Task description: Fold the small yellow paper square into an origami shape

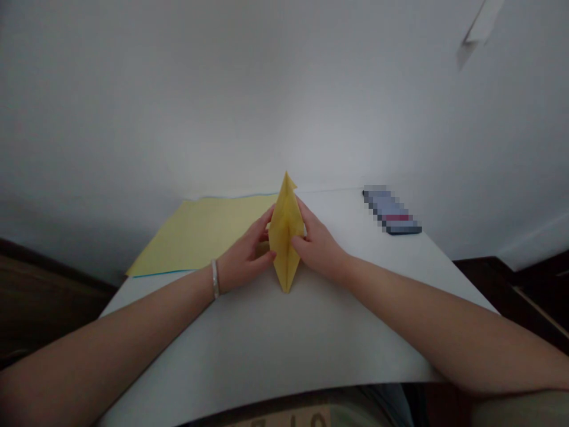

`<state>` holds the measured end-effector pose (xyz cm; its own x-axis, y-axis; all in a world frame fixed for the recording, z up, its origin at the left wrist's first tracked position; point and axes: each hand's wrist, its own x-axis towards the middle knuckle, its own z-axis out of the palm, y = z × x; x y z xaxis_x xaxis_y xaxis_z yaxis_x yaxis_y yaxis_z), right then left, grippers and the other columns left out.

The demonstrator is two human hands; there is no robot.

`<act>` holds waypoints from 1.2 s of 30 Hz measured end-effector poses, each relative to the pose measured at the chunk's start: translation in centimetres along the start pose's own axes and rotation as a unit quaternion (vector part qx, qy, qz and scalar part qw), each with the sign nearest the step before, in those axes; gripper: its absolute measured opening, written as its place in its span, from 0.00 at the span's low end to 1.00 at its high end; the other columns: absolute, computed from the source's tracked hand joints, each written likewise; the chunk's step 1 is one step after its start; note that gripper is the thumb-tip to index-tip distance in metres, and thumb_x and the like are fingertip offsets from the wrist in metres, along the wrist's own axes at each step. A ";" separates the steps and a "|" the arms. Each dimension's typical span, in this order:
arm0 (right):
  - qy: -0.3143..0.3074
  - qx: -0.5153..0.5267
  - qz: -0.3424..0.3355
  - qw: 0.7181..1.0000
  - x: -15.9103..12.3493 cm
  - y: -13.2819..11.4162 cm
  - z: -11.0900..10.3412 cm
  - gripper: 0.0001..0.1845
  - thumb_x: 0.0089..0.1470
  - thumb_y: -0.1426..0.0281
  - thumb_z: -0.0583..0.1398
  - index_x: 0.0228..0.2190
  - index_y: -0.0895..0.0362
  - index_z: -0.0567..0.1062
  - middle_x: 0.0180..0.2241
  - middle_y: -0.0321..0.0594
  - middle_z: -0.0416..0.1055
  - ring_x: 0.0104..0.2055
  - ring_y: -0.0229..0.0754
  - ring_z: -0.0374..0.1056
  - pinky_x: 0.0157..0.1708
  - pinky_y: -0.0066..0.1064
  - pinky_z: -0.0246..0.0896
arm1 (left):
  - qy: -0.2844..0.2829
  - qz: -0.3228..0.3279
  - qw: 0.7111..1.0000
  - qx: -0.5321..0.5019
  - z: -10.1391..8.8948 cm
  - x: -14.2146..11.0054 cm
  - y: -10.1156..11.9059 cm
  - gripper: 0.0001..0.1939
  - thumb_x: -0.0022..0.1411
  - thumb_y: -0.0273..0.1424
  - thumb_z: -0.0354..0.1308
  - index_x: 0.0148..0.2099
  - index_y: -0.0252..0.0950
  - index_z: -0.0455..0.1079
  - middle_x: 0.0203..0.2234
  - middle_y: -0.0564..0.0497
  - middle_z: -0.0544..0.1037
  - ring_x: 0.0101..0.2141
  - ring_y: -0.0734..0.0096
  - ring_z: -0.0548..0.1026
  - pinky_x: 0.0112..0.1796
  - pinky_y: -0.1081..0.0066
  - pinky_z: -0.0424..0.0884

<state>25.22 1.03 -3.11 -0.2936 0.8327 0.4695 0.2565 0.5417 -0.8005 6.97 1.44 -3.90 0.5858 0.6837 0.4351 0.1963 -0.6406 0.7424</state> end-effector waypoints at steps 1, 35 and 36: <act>0.002 -0.007 -0.002 1.000 0.0 -0.1 0.0 0.42 0.40 0.81 0.51 0.58 0.50 0.55 0.57 0.39 0.59 0.59 0.46 0.54 0.56 0.44 0.54 | -0.001 -0.004 1.000 -0.011 0.1 0.0 0.0 0.43 0.54 0.25 0.54 0.67 0.42 0.37 0.63 0.43 0.50 0.58 0.56 0.57 0.54 0.57 0.62; 0.020 -0.055 0.025 0.998 0.3 0.9 -0.1 0.31 0.46 0.81 0.48 0.51 0.48 0.67 0.50 0.34 0.69 0.50 0.45 0.65 0.51 0.42 0.60 | 0.090 -0.062 0.994 0.018 0.5 1.4 0.0 0.30 0.54 0.24 0.46 0.61 0.35 0.55 0.56 0.47 0.65 0.54 0.61 0.64 0.56 0.59 0.58; 0.022 -0.056 0.023 0.998 0.4 0.9 -0.2 0.32 0.45 0.81 0.49 0.52 0.48 0.66 0.50 0.35 0.68 0.50 0.45 0.64 0.51 0.42 0.59 | 0.093 -0.067 0.993 0.023 0.3 1.4 0.0 0.29 0.56 0.25 0.46 0.61 0.34 0.55 0.56 0.46 0.64 0.54 0.61 0.64 0.56 0.59 0.58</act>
<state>25.52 1.85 -3.62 -0.2392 0.8603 0.4501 0.3708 0.5094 -0.7766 8.06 2.29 -3.42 0.3977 0.8138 0.4238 0.3008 -0.5520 0.7777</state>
